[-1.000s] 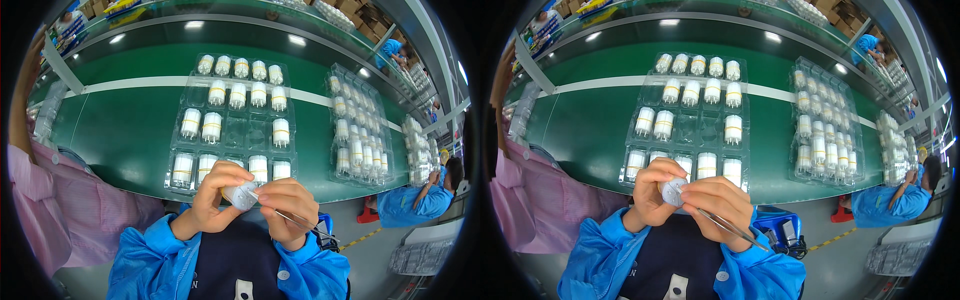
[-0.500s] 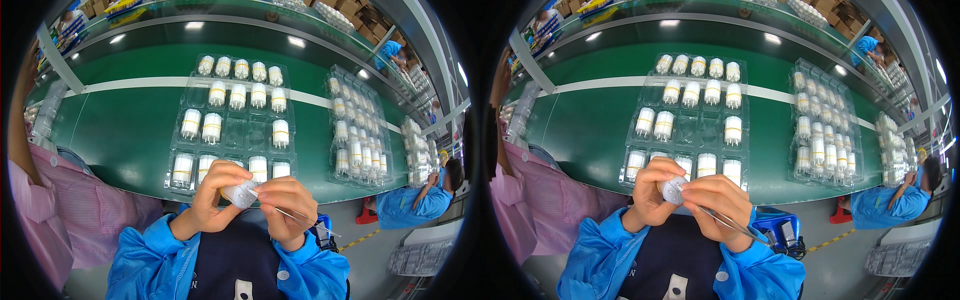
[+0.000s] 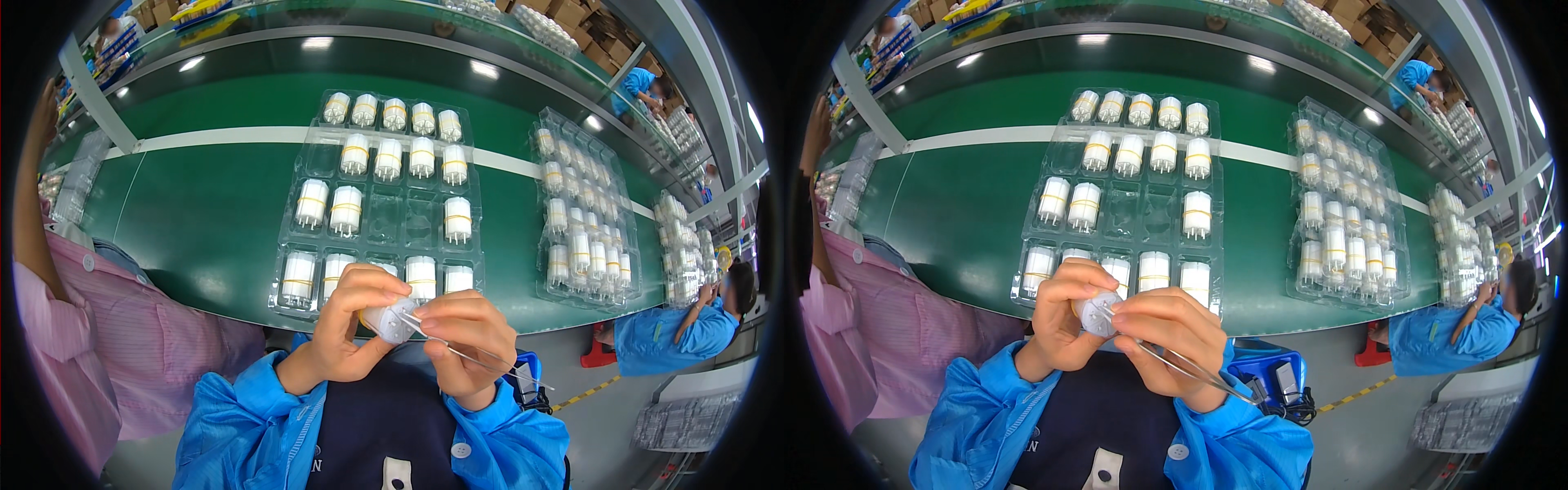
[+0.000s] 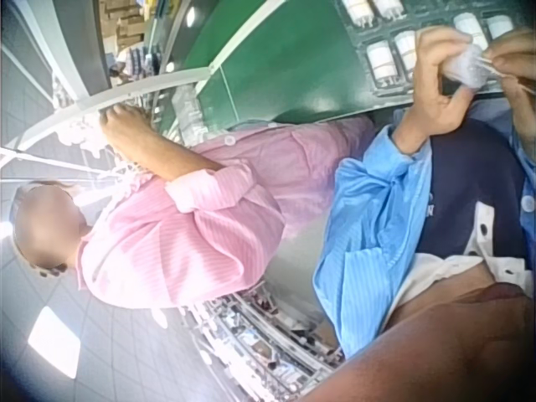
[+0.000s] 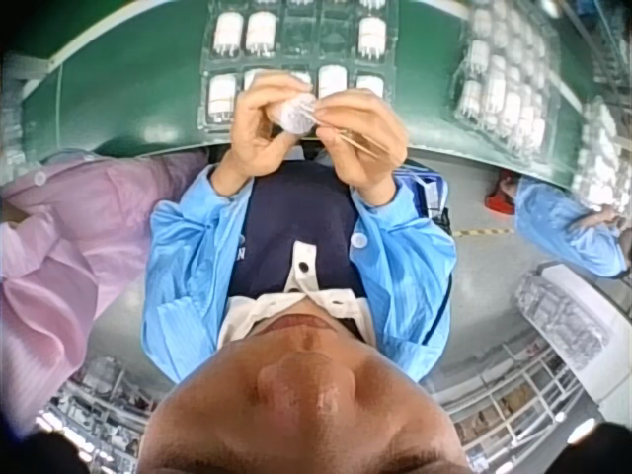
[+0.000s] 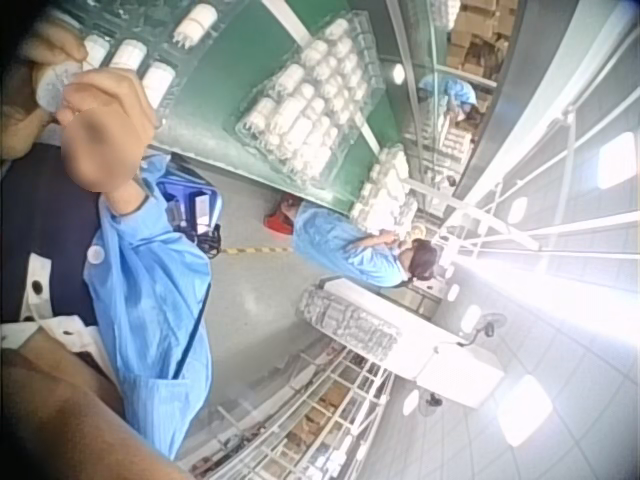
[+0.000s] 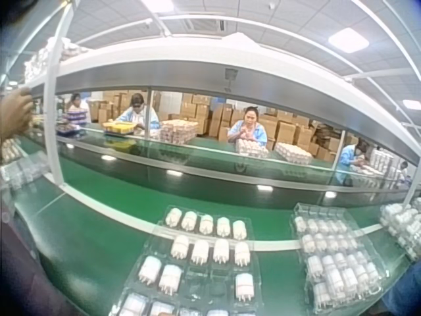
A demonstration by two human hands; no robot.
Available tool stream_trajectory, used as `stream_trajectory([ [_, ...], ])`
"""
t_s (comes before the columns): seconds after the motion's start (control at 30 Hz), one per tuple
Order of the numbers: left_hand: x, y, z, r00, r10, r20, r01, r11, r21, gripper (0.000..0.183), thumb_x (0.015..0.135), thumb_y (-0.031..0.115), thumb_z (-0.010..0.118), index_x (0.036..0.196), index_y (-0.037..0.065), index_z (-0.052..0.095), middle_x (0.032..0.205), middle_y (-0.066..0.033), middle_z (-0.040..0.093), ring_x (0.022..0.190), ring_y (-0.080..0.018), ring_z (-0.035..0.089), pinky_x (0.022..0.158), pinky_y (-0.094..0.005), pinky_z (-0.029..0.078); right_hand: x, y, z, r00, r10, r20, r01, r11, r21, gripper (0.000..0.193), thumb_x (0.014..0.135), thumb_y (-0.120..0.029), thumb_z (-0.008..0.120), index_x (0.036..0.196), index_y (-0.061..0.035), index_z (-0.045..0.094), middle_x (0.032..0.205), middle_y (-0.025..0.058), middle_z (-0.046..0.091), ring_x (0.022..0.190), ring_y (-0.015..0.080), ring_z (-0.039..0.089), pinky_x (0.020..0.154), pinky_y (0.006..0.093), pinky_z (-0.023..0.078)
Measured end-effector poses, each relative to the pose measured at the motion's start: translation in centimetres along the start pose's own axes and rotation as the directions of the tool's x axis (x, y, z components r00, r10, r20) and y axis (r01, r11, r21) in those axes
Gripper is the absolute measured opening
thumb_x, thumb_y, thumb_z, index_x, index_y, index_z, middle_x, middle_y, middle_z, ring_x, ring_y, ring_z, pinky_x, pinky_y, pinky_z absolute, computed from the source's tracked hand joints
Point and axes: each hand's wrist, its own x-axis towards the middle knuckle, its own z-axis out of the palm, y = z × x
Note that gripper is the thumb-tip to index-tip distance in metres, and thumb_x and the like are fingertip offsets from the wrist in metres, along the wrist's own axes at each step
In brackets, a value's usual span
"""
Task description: The person uses tweezers to insert small white cylindrical components into a larger white plastic housing. They handle the items one at a time, picking them from a tray and placing them into the housing, then returning the housing to the tray. The task is performed repeatedly on a green assembly table.
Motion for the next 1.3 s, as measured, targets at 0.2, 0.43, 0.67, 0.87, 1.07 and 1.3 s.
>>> stream_trajectory([
  [0.2, -0.15, 0.07, 0.02, 1.000, -0.011, -0.008, 0.011, 0.999, 0.049, 0.052, 0.075, -0.002, 0.074, 0.120, 0.006, 0.049, 0.118, -0.0171, 0.060, 0.105, -0.0304, 0.056, 0.090, -0.0412, 0.042, -0.19, 0.08, 0.14, 0.999, 0.027, -0.016, -0.027, 1.000, -0.009, 0.016, 0.078, -0.001, 0.075, 0.093, 0.0001, 0.069, 0.092, 0.0147, 0.070, 0.076, 0.0291, 0.069, 0.065, 0.0341, 0.055],
  [0.43, -0.14, 0.07, -0.21, 1.000, 0.004, 0.001, -0.004, 0.990, 0.141, 0.051, 0.074, -0.001, 0.075, 0.118, 0.005, 0.051, 0.116, -0.0168, 0.062, 0.103, -0.0313, 0.056, 0.090, -0.0417, 0.042, -0.11, 0.12, 0.40, 0.997, 0.064, -0.053, -0.066, 0.998, -0.022, 0.014, 0.076, 0.002, 0.074, 0.090, 0.0010, 0.069, 0.087, 0.0146, 0.070, 0.074, 0.0287, 0.068, 0.065, 0.0340, 0.054],
  [0.67, -0.31, 0.20, -0.14, 1.000, -0.009, -0.010, 0.010, 0.990, 0.142, 0.051, 0.074, -0.002, 0.075, 0.118, 0.005, 0.052, 0.117, -0.0169, 0.062, 0.104, -0.0312, 0.057, 0.090, -0.0417, 0.043, -0.15, 0.30, 0.26, 0.993, 0.104, -0.057, -0.102, 0.994, 0.030, 0.012, 0.076, 0.002, 0.073, 0.088, 0.0015, 0.070, 0.086, 0.0148, 0.070, 0.075, 0.0277, 0.068, 0.065, 0.0336, 0.054],
  [0.87, -0.28, 0.31, 0.01, 0.998, -0.063, 0.007, 0.063, 0.997, 0.045, 0.051, 0.074, -0.005, 0.072, 0.119, 0.004, 0.051, 0.119, -0.0176, 0.060, 0.107, -0.0308, 0.056, 0.092, -0.0409, 0.043, -0.23, 0.23, 0.02, 0.988, 0.141, -0.067, -0.135, 0.988, 0.076, 0.012, 0.078, 0.002, 0.072, 0.090, 0.0016, 0.071, 0.087, 0.0151, 0.071, 0.076, 0.0268, 0.068, 0.065, 0.0332, 0.054],
  [1.07, -0.39, 0.50, 0.08, 0.993, -0.117, 0.013, 0.118, 0.992, -0.038, 0.050, 0.075, -0.005, 0.073, 0.119, 0.003, 0.050, 0.119, -0.0185, 0.059, 0.108, -0.0305, 0.055, 0.093, -0.0405, 0.043, -0.21, 0.31, -0.26, 0.991, 0.111, -0.075, -0.104, 0.990, 0.097, 0.012, 0.079, 0.001, 0.073, 0.090, 0.0026, 0.071, 0.087, 0.0166, 0.071, 0.077, 0.0270, 0.068, 0.066, 0.0335, 0.054],
  [1.3, 0.14, 0.67, -0.03, 0.998, -0.042, 0.054, 0.040, 0.999, 0.028, 0.053, 0.076, -0.003, 0.075, 0.120, 0.004, 0.046, 0.117, -0.0206, 0.057, 0.106, -0.0290, 0.055, 0.090, -0.0395, 0.045, -0.57, 0.18, 0.47, 0.989, 0.025, -0.149, -0.017, 0.999, 0.051, 0.014, 0.079, 0.001, 0.073, 0.092, 0.0028, 0.069, 0.089, 0.0180, 0.070, 0.077, 0.0277, 0.069, 0.066, 0.0343, 0.054],
])
